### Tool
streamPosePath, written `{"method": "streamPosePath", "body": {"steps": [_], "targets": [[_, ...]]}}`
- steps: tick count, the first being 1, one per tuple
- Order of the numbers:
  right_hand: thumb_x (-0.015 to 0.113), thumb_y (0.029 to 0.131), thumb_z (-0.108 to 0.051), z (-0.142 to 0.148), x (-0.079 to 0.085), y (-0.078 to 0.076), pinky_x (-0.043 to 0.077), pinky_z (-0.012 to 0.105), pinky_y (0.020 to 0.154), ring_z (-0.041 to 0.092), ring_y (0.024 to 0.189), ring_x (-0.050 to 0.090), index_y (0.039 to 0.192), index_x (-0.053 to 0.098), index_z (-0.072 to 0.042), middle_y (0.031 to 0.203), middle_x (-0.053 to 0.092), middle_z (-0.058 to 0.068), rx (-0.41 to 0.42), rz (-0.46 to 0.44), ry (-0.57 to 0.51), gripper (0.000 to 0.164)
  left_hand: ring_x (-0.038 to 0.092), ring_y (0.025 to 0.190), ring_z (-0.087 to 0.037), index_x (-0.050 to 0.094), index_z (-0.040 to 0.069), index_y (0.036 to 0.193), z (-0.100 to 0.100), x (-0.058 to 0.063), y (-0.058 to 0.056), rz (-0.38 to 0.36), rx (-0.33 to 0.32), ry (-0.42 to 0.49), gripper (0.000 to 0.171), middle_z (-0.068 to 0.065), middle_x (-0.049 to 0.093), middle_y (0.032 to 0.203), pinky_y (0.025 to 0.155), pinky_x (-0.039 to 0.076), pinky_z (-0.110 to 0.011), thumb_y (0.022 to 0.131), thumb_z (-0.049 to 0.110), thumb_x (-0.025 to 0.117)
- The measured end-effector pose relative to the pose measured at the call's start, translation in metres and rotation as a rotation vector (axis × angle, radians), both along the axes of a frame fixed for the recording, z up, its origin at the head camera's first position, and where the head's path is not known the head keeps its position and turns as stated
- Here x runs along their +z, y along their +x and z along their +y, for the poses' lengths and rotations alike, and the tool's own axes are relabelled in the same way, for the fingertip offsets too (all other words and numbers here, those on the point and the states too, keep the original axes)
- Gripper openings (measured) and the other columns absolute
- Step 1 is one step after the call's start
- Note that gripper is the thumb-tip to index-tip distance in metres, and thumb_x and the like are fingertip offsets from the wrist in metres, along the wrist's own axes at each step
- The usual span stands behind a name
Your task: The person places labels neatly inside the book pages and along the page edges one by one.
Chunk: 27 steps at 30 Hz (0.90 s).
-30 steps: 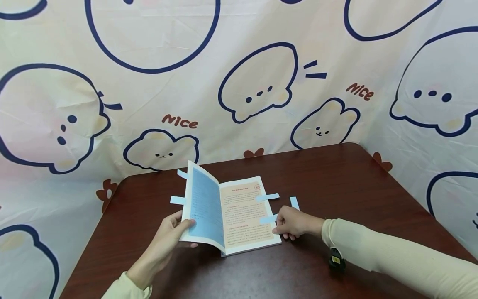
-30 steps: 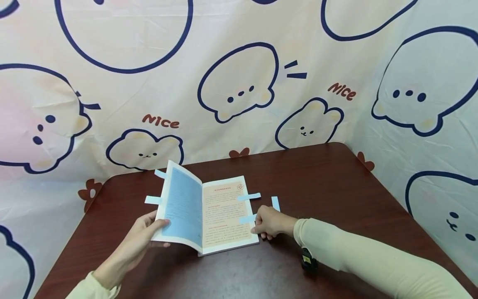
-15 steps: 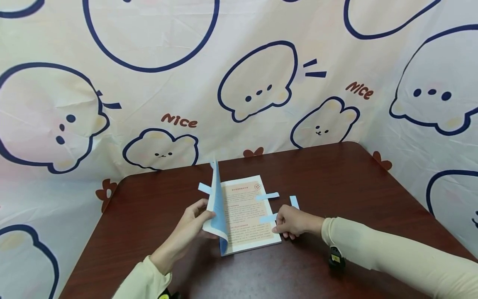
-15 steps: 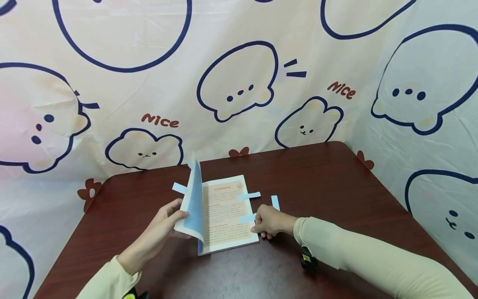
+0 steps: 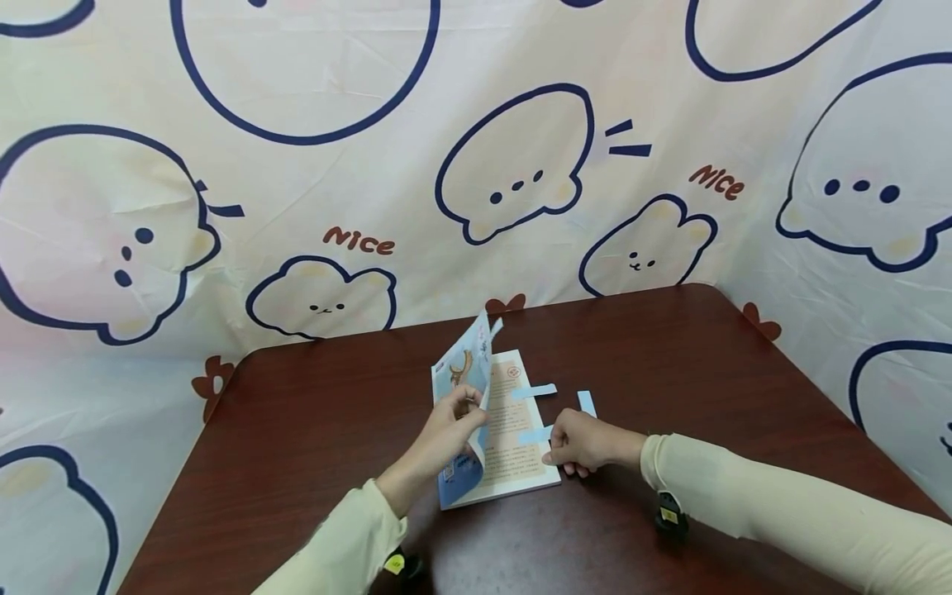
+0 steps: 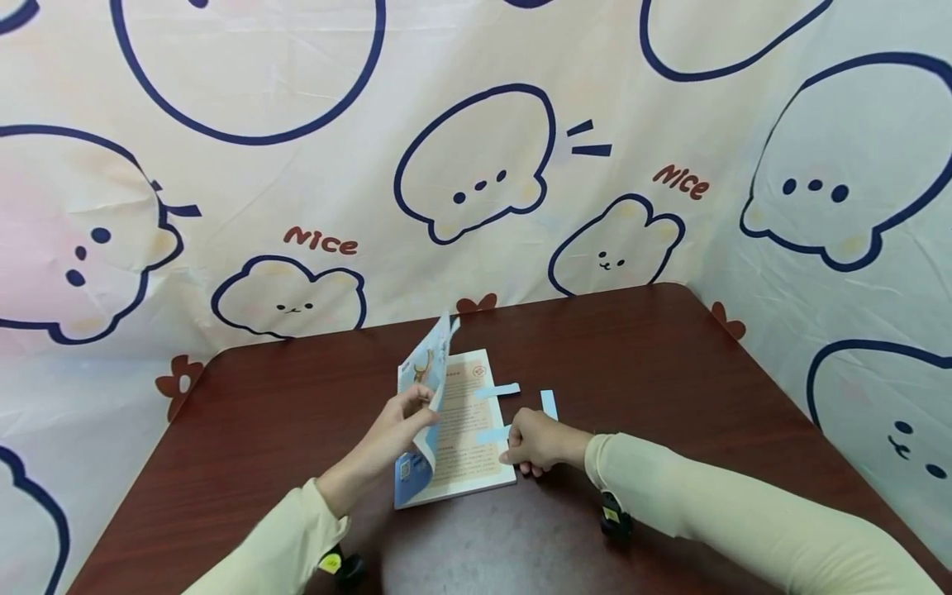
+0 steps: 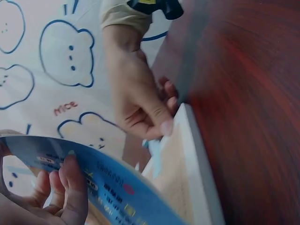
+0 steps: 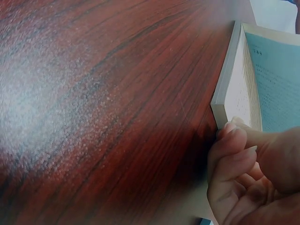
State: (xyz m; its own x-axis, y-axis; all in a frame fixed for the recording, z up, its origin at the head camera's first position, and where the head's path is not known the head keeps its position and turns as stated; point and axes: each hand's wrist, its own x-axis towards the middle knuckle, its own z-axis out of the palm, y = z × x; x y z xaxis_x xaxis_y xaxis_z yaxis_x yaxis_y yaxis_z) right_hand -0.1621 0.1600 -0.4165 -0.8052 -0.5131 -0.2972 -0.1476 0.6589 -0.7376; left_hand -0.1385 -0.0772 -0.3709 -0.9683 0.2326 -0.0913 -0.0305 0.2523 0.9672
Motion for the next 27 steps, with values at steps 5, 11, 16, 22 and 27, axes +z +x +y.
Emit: {"method": "streamPosePath", "body": {"steps": [5,11,16,22,27], "targets": [[0.071,0.094,-0.011,0.000,0.000,0.000,0.035,0.018,0.038,0.005,0.036,0.046,0.061,0.061,-0.001,0.047,0.053,-0.003,0.005,0.004,-0.002,0.036,0.042,0.062,-0.011,0.053,0.001,0.105,0.019,-0.011,-0.002,-0.031,-0.028,-0.015,0.016,0.002,0.046,0.082,0.052,0.042,-0.025,0.092,0.011,0.055],[0.071,0.094,-0.013,0.001,0.000,-0.001,0.036,0.018,0.038,0.004,0.036,0.047,0.061,0.062,-0.001,0.047,0.054,-0.003,0.025,0.009,-0.005,0.036,0.038,0.053,-0.009,0.052,0.005,0.097,0.033,-0.027,-0.005,-0.024,-0.070,-0.044,0.008,0.004,0.039,0.067,0.048,0.039,-0.025,0.092,0.010,0.056],[0.070,0.095,-0.012,0.002,-0.001,-0.001,0.036,0.018,0.038,0.004,0.036,0.047,0.061,0.063,0.000,0.047,0.054,-0.003,0.037,0.012,-0.013,0.036,0.038,0.048,-0.011,0.052,0.007,0.095,0.039,-0.037,-0.006,-0.056,-0.106,-0.113,0.008,0.003,0.040,0.065,0.049,0.038,-0.027,0.095,0.014,0.056],[0.070,0.095,-0.011,0.002,-0.001,-0.001,0.036,0.018,0.038,0.004,0.036,0.047,0.062,0.063,0.000,0.047,0.054,-0.003,0.041,-0.002,-0.021,0.036,0.045,0.056,-0.013,0.056,0.010,0.094,0.045,-0.044,-0.007,-0.051,-0.094,-0.237,0.011,0.001,0.052,0.075,0.054,0.039,-0.028,0.093,0.021,0.059],[0.070,0.094,-0.013,0.003,-0.001,-0.002,0.035,0.017,0.038,0.003,0.036,0.047,0.062,0.063,0.000,0.048,0.053,-0.004,0.037,0.005,-0.023,0.036,0.046,0.055,-0.013,0.056,0.013,0.093,0.049,-0.045,-0.009,-0.030,-0.101,-0.328,0.012,0.001,0.055,0.077,0.053,0.038,-0.028,0.092,0.025,0.059]]}}
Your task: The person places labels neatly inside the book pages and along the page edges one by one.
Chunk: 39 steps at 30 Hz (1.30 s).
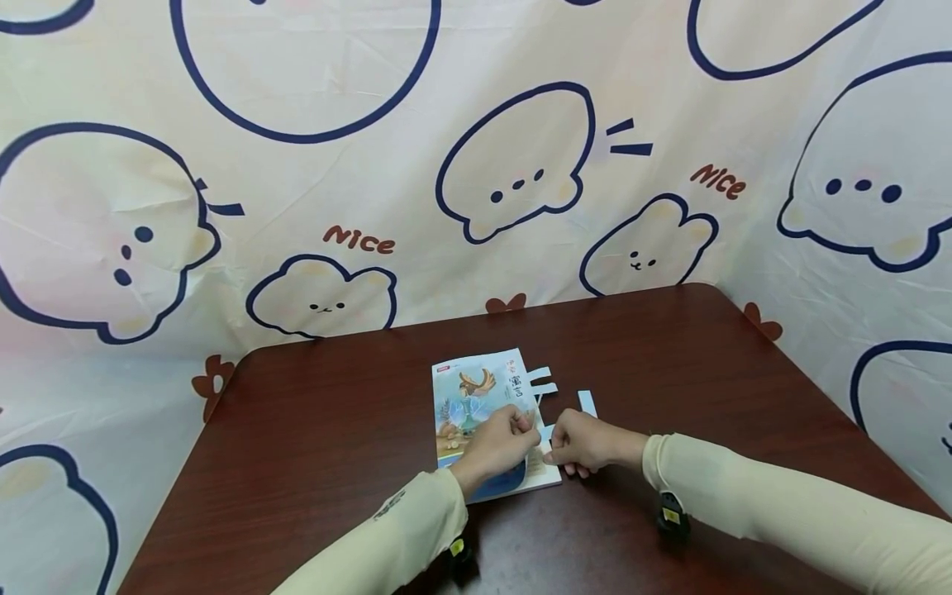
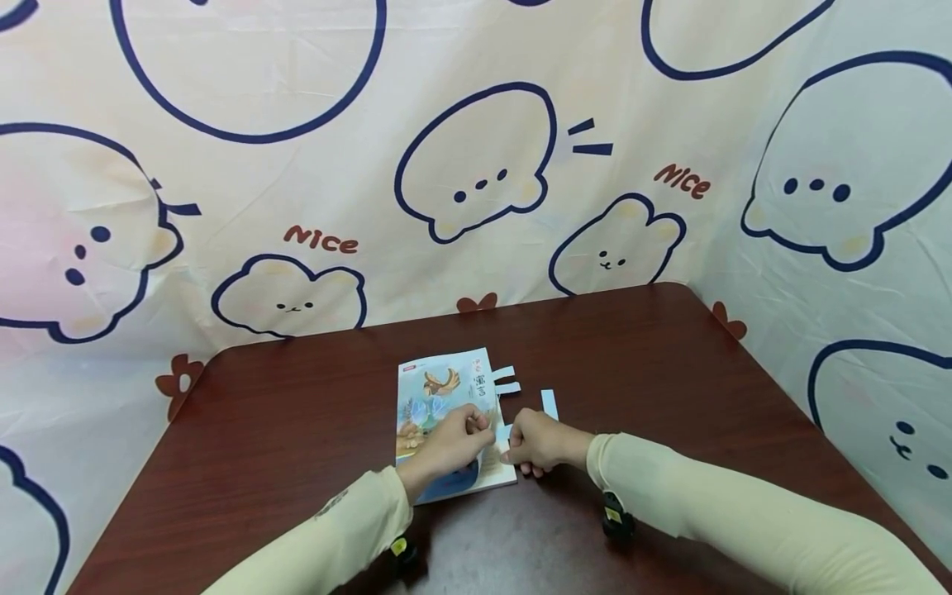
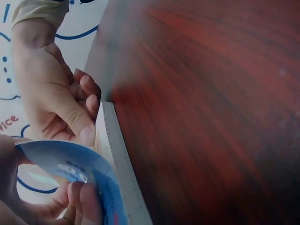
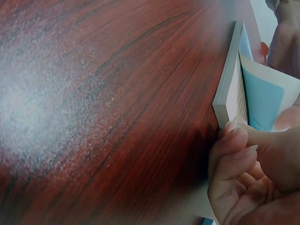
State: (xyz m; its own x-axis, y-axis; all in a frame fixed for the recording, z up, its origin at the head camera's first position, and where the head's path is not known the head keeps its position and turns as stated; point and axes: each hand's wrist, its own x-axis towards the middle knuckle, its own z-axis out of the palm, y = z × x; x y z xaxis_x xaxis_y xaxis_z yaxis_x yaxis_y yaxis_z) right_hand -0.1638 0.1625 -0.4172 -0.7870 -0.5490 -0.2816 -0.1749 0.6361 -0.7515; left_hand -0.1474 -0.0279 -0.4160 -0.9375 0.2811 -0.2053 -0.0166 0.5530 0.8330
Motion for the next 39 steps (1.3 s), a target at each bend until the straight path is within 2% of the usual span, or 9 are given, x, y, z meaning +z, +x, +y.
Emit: {"method": "streamPosePath", "body": {"steps": [7,15,20,26,32,35,39], "targets": [[0.069,0.094,-0.012,0.000,0.005,0.002,0.036,0.017,0.038,0.003,0.036,0.046,0.063,0.063,0.003,0.048,0.054,-0.003,0.015,0.004,-0.016,0.035,0.044,0.059,-0.015,0.055,0.015,0.092,0.002,0.006,-0.002,0.022,-0.059,-0.111,0.014,0.001,0.053,0.076,0.057,0.035,-0.029,0.093,0.029,0.059],[0.063,0.096,-0.010,0.010,0.017,-0.001,0.037,0.017,0.041,0.003,0.037,0.045,0.066,0.065,0.004,0.051,0.057,0.000,0.099,0.025,-0.013,0.033,0.039,0.060,-0.015,0.052,0.015,0.089,0.006,0.006,0.000,0.025,-0.066,-0.184,0.026,0.002,0.047,0.075,0.058,0.033,-0.030,0.091,0.036,0.067],[0.063,0.096,-0.008,0.019,0.025,-0.006,0.038,0.018,0.042,0.004,0.038,0.045,0.070,0.066,0.002,0.053,0.056,-0.002,0.031,0.069,0.020,0.028,0.043,0.060,-0.014,0.053,0.015,0.088,0.009,0.003,0.000,0.086,-0.064,-0.253,0.033,0.003,0.048,0.073,0.058,0.032,-0.030,0.089,0.043,0.070],[0.062,0.098,-0.012,0.021,0.027,-0.011,0.042,0.023,0.043,0.008,0.042,0.048,0.073,0.065,0.002,0.053,0.056,-0.001,-0.061,0.164,-0.018,0.029,0.046,0.061,-0.014,0.052,0.016,0.086,0.012,0.000,-0.001,0.167,-0.079,-0.348,0.040,0.004,0.049,0.071,0.057,0.031,-0.031,0.087,0.050,0.073],[0.063,0.099,-0.017,0.019,0.027,-0.012,0.044,0.024,0.044,0.009,0.043,0.050,0.071,0.065,-0.001,0.054,0.056,-0.001,-0.088,0.156,-0.024,0.032,0.045,0.058,-0.013,0.051,0.018,0.085,0.014,-0.001,-0.001,0.199,-0.112,-0.393,0.047,0.004,0.048,0.067,0.056,0.031,-0.030,0.086,0.060,0.071],[0.063,0.099,-0.018,0.017,0.026,-0.011,0.044,0.024,0.044,0.009,0.043,0.050,0.072,0.065,-0.001,0.054,0.056,-0.001,-0.096,0.151,-0.029,0.032,0.045,0.059,-0.011,0.052,0.017,0.087,0.013,-0.002,0.000,0.228,-0.125,-0.391,0.040,0.004,0.049,0.069,0.056,0.032,-0.029,0.090,0.053,0.070],[0.063,0.099,-0.018,0.016,0.025,-0.011,0.044,0.023,0.044,0.009,0.044,0.050,0.073,0.066,0.000,0.055,0.056,0.000,-0.103,0.156,-0.037,0.032,0.045,0.062,-0.011,0.057,0.014,0.094,0.008,-0.002,0.000,0.268,-0.168,-0.369,0.021,0.004,0.051,0.075,0.057,0.035,-0.027,0.091,0.028,0.071]]}}
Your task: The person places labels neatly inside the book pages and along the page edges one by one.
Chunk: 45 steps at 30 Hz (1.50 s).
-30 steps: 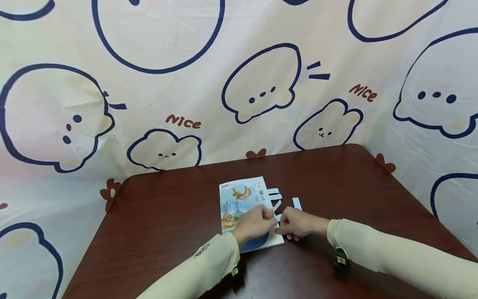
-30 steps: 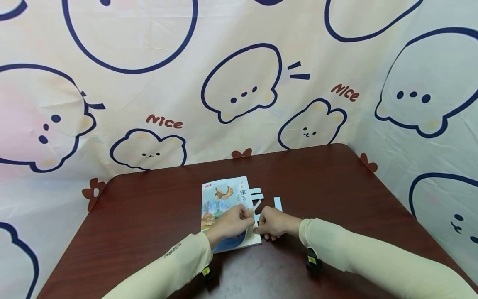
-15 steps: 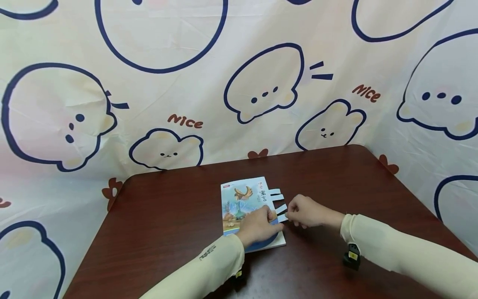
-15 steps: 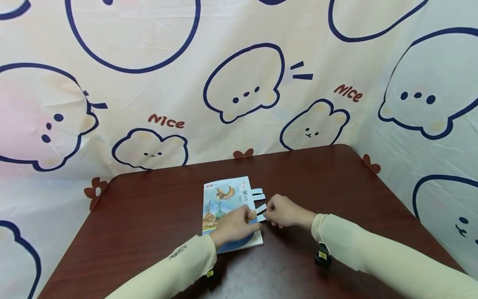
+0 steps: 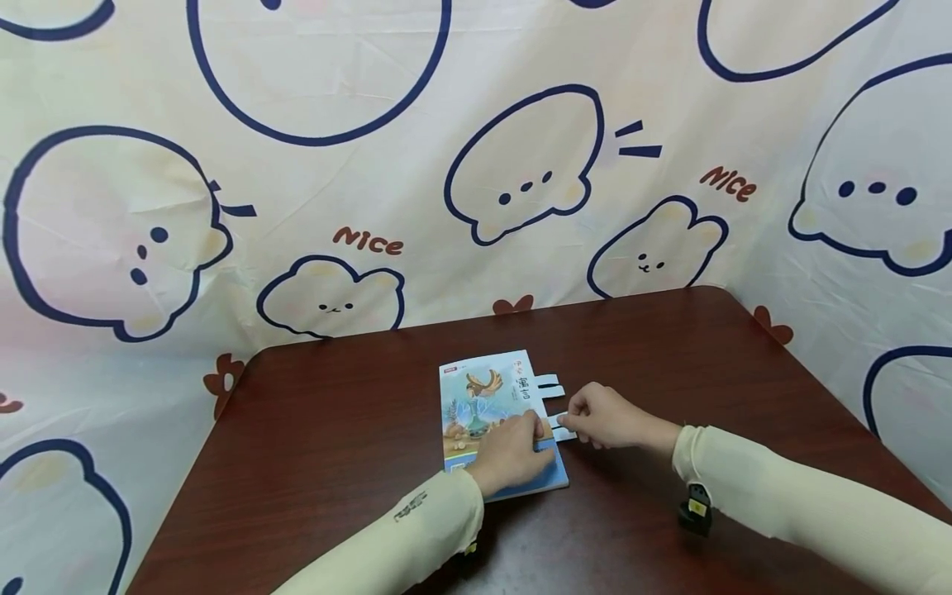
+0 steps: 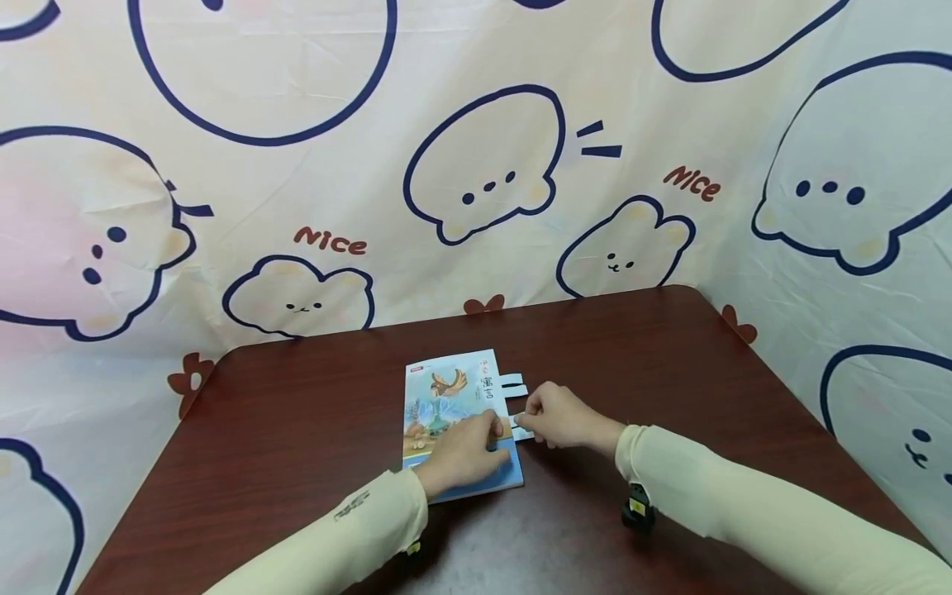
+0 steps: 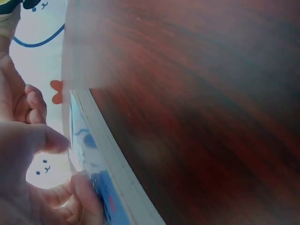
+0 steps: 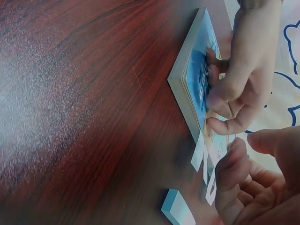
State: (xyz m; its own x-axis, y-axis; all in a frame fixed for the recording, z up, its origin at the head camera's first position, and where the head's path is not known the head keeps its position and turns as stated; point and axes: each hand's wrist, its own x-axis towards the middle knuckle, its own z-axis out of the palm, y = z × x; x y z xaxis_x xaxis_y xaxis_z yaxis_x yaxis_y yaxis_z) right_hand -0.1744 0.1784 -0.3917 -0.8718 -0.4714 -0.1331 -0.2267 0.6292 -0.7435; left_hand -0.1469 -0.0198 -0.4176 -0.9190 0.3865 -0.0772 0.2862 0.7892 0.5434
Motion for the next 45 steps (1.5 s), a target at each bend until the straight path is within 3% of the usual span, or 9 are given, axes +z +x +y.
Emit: {"method": "streamPosePath", "body": {"steps": [3,6,11,17,22,24,32,40,45], "targets": [[0.063,0.099,-0.018,-0.002,0.000,0.000,0.044,0.023,0.044,0.009,0.045,0.050,0.073,0.066,-0.002,0.056,0.057,0.002,-0.002,0.005,-0.001,0.030,0.047,0.067,-0.010,0.061,0.011,0.101,-0.005,0.001,0.000,0.009,-0.045,0.004,0.019,0.003,0.055,0.080,0.059,0.039,-0.026,0.086,0.015,0.072],[0.062,0.099,-0.018,-0.004,0.000,0.001,0.045,0.023,0.044,0.010,0.046,0.051,0.074,0.066,-0.003,0.057,0.058,0.004,-0.006,0.002,0.002,0.030,0.052,0.074,-0.008,0.065,0.011,0.109,-0.010,0.000,0.001,0.014,-0.070,-0.007,0.024,0.002,0.060,0.088,0.064,0.044,-0.025,0.087,0.013,0.074],[0.062,0.100,-0.019,-0.006,-0.002,0.001,0.045,0.023,0.044,0.010,0.047,0.051,0.076,0.068,-0.004,0.059,0.058,0.002,-0.016,0.003,0.020,0.029,0.059,0.088,-0.011,0.067,0.014,0.117,-0.021,0.001,0.002,0.038,-0.045,-0.052,0.039,0.000,0.064,0.102,0.073,0.049,-0.029,0.084,0.028,0.083],[0.062,0.100,-0.019,-0.007,-0.003,0.001,0.046,0.025,0.046,0.011,0.048,0.052,0.077,0.068,-0.006,0.060,0.057,0.002,-0.020,0.006,0.018,0.027,0.055,0.095,-0.020,0.066,0.016,0.119,-0.040,0.004,0.007,0.103,-0.005,-0.157,0.057,-0.005,0.059,0.108,0.079,0.047,-0.041,0.076,0.046,0.087],[0.063,0.100,-0.018,-0.007,-0.003,0.001,0.047,0.026,0.046,0.012,0.048,0.051,0.079,0.069,-0.005,0.059,0.057,0.003,-0.023,0.008,0.011,0.025,0.053,0.124,-0.033,0.059,0.015,0.135,-0.053,0.007,0.015,0.128,-0.016,-0.261,0.075,-0.012,0.057,0.133,0.103,0.046,-0.056,0.077,0.056,0.083],[0.063,0.100,-0.018,-0.008,-0.003,0.001,0.047,0.027,0.046,0.012,0.048,0.051,0.080,0.069,-0.004,0.060,0.058,0.005,-0.025,0.015,0.004,0.025,0.050,0.132,-0.036,0.056,0.015,0.140,-0.057,0.008,0.018,0.123,-0.031,-0.283,0.079,-0.014,0.054,0.142,0.105,0.044,-0.059,0.078,0.057,0.081],[0.063,0.100,-0.019,-0.012,-0.003,0.001,0.047,0.027,0.047,0.012,0.051,0.053,0.083,0.071,-0.003,0.063,0.055,0.001,-0.020,0.058,-0.014,0.024,0.041,0.144,-0.042,0.049,0.016,0.148,-0.069,0.011,0.025,0.084,-0.067,-0.272,0.079,-0.017,0.044,0.156,0.107,0.041,-0.064,0.085,0.056,0.075],[0.063,0.100,-0.018,-0.018,-0.004,0.003,0.049,0.026,0.049,0.010,0.053,0.055,0.084,0.071,-0.007,0.067,0.058,-0.002,-0.002,0.107,-0.032,0.021,0.042,0.143,-0.040,0.051,0.012,0.146,-0.076,0.018,0.026,0.147,-0.056,-0.246,0.073,-0.017,0.047,0.153,0.105,0.044,-0.061,0.089,0.052,0.072],[0.064,0.099,-0.017,-0.022,-0.003,0.003,0.050,0.025,0.050,0.008,0.054,0.056,0.085,0.073,-0.009,0.070,0.063,-0.002,0.004,0.135,-0.020,0.018,0.043,0.142,-0.040,0.050,0.011,0.147,-0.080,0.024,0.030,0.145,-0.047,-0.212,0.073,-0.018,0.048,0.153,0.104,0.044,-0.062,0.090,0.052,0.071]]}}
